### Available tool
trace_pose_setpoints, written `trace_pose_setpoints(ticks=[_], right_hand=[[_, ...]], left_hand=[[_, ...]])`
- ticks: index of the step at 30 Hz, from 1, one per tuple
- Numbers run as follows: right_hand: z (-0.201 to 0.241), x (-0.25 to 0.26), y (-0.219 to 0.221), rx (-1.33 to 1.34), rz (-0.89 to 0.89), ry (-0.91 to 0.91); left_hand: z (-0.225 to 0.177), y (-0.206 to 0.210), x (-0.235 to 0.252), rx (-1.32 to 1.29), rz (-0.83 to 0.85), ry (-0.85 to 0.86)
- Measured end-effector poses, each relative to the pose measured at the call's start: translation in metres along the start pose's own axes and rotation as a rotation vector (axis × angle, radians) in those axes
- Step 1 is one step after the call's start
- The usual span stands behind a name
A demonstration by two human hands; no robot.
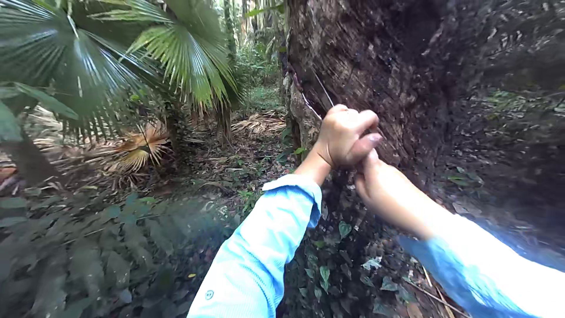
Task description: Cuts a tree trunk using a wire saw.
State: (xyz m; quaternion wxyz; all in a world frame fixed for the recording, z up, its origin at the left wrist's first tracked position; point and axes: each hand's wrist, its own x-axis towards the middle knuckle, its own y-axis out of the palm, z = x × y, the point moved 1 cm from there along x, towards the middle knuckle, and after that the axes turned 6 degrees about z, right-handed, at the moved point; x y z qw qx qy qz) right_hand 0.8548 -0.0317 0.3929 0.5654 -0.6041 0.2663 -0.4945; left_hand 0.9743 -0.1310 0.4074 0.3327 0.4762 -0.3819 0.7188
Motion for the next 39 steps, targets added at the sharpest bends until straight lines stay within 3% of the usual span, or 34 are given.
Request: trace_pose_setpoints(ticks=[3,8,12,18,23,27,31,35,39], right_hand=[[-0.001,-0.022,0.000,-0.018,-0.027,-0.018],[0.003,0.023,0.008,0.086,0.046,0.084],[-0.003,-0.007,0.008,0.035,0.136,0.071],[-0.008,0.009,0.005,0.012,0.096,0.077],[-0.018,-0.037,-0.008,-0.044,0.187,0.077],[-0.036,-0.011,0.005,0.034,0.067,-0.051],[-0.057,-0.041,0.017,0.071,0.068,-0.054],[-0.081,-0.091,-0.010,0.033,-0.259,-0.323],[-0.078,-0.098,-0.054,0.010,-0.184,-0.268]], left_hand=[[-0.013,0.010,-0.005,-0.029,-0.027,0.058],[0.027,0.006,-0.003,0.041,0.012,0.081],[-0.008,0.011,-0.014,0.011,-0.017,0.018],[0.008,0.013,-0.007,0.022,-0.058,0.035],[-0.038,0.030,-0.016,0.046,-0.068,0.001],[-0.016,0.030,-0.009,0.078,-0.016,0.011],[-0.048,0.047,-0.023,0.107,-0.004,-0.048],[-0.095,0.055,-0.008,0.016,-0.146,-0.101],[-0.109,0.047,0.021,-0.020,-0.159,-0.199]])
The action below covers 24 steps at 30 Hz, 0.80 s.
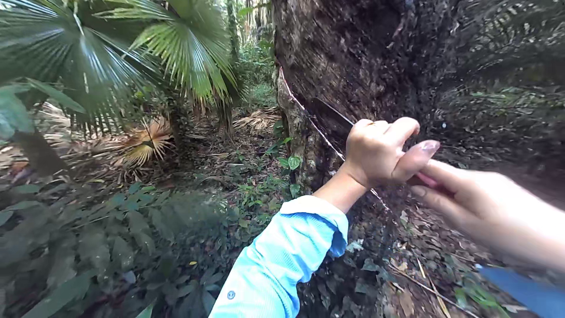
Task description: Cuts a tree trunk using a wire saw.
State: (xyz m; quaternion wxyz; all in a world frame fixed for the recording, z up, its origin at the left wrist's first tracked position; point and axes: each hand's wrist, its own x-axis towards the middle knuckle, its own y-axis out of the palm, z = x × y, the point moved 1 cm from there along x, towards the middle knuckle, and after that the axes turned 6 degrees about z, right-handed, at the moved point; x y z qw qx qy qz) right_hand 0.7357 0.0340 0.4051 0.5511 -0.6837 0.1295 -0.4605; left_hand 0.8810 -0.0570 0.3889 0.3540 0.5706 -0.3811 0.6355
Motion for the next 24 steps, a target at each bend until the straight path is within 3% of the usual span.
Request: trace_pose_setpoints(ticks=[11,15,20,24], right_hand=[[0.039,0.058,-0.070,-0.159,0.217,0.038],[0.028,0.054,-0.058,-0.171,0.141,0.066],[-0.001,0.027,-0.017,-0.189,-0.030,-0.091],[-0.004,0.021,0.007,-0.187,-0.060,-0.133]], left_hand=[[0.009,-0.020,0.047,-0.259,-0.122,-0.206],[0.014,-0.012,0.044,-0.216,-0.117,-0.158],[0.017,0.002,0.019,-0.143,-0.086,-0.020],[0.027,0.011,0.001,-0.077,-0.106,0.078]])
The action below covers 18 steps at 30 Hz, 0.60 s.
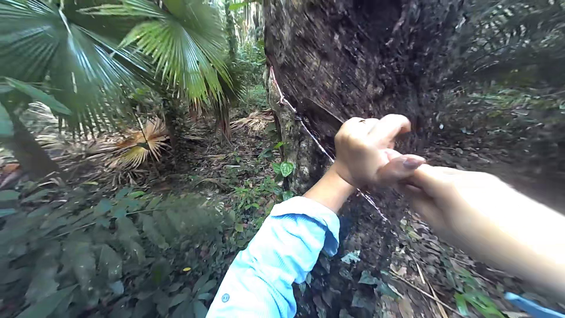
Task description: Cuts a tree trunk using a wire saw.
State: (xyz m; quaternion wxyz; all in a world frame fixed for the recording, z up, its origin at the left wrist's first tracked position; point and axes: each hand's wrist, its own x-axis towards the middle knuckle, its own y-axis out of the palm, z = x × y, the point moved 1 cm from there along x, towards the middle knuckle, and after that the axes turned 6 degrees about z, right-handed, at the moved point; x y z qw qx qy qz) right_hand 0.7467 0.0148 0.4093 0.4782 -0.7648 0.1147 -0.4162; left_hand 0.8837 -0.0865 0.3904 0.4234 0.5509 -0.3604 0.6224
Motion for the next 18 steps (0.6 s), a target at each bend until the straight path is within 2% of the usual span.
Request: trace_pose_setpoints(ticks=[5,10,15,18], right_hand=[[-0.008,-0.004,0.024,-0.050,0.029,0.048],[-0.031,-0.004,0.049,-0.022,-0.008,0.005],[-0.051,0.004,0.066,-0.037,-0.033,-0.009],[-0.057,0.017,0.059,-0.089,0.071,0.035]], left_hand=[[0.014,0.009,-0.018,0.138,-0.033,0.094],[0.022,0.016,-0.024,0.244,0.031,0.125],[0.038,0.024,-0.027,0.325,0.026,0.158],[0.046,0.025,-0.021,0.350,-0.015,0.140]])
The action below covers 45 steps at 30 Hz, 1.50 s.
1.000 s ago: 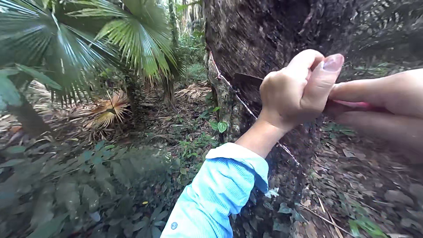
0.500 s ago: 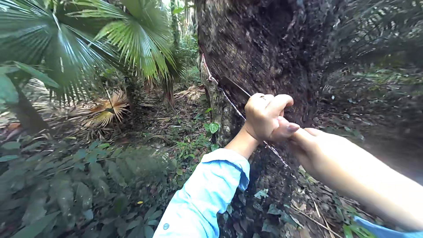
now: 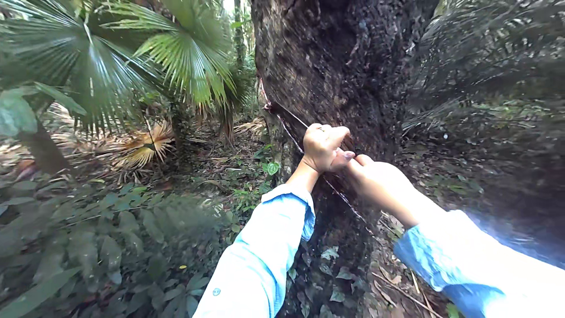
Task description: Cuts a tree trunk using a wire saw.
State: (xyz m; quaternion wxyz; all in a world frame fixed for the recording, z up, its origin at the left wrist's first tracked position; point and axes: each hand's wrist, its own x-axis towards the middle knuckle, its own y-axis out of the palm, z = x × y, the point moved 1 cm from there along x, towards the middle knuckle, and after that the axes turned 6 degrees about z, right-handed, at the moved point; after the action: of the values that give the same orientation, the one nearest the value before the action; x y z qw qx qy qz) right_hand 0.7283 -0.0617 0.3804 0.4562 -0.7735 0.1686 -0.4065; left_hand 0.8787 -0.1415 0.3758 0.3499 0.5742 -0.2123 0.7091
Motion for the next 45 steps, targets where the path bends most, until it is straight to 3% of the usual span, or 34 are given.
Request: trace_pose_setpoints(ticks=[5,8,9,12,14,25,32,37,42,45], right_hand=[[0.047,0.054,-0.019,0.121,0.079,0.018],[0.072,0.039,-0.017,0.321,0.234,0.017],[0.075,0.024,-0.010,0.371,0.186,0.011],[0.076,-0.021,0.017,0.339,-0.194,0.004],[0.072,-0.036,0.025,0.281,-0.292,0.034],[0.073,-0.029,0.050,0.174,-0.278,0.105],[0.075,-0.033,-0.019,0.142,-0.007,0.133],[0.074,-0.035,-0.024,0.205,0.063,0.162],[0.056,-0.090,-0.058,0.246,0.129,0.053],[0.049,-0.088,-0.033,0.226,-0.090,-0.011]], left_hand=[[0.041,-0.040,0.004,0.025,-0.086,-0.175],[0.028,-0.072,-0.011,0.021,0.014,-0.149],[0.018,-0.075,-0.016,-0.007,0.047,-0.127],[-0.015,-0.068,-0.021,-0.096,0.110,-0.032],[-0.028,-0.058,-0.016,-0.149,0.152,0.029],[-0.013,-0.039,-0.042,-0.178,0.106,0.042],[-0.031,-0.046,-0.006,-0.228,0.132,-0.095],[-0.032,-0.047,0.003,-0.238,0.223,-0.053],[-0.092,-0.049,0.009,-0.299,0.235,-0.135],[-0.089,-0.050,0.010,-0.271,0.232,-0.068]])
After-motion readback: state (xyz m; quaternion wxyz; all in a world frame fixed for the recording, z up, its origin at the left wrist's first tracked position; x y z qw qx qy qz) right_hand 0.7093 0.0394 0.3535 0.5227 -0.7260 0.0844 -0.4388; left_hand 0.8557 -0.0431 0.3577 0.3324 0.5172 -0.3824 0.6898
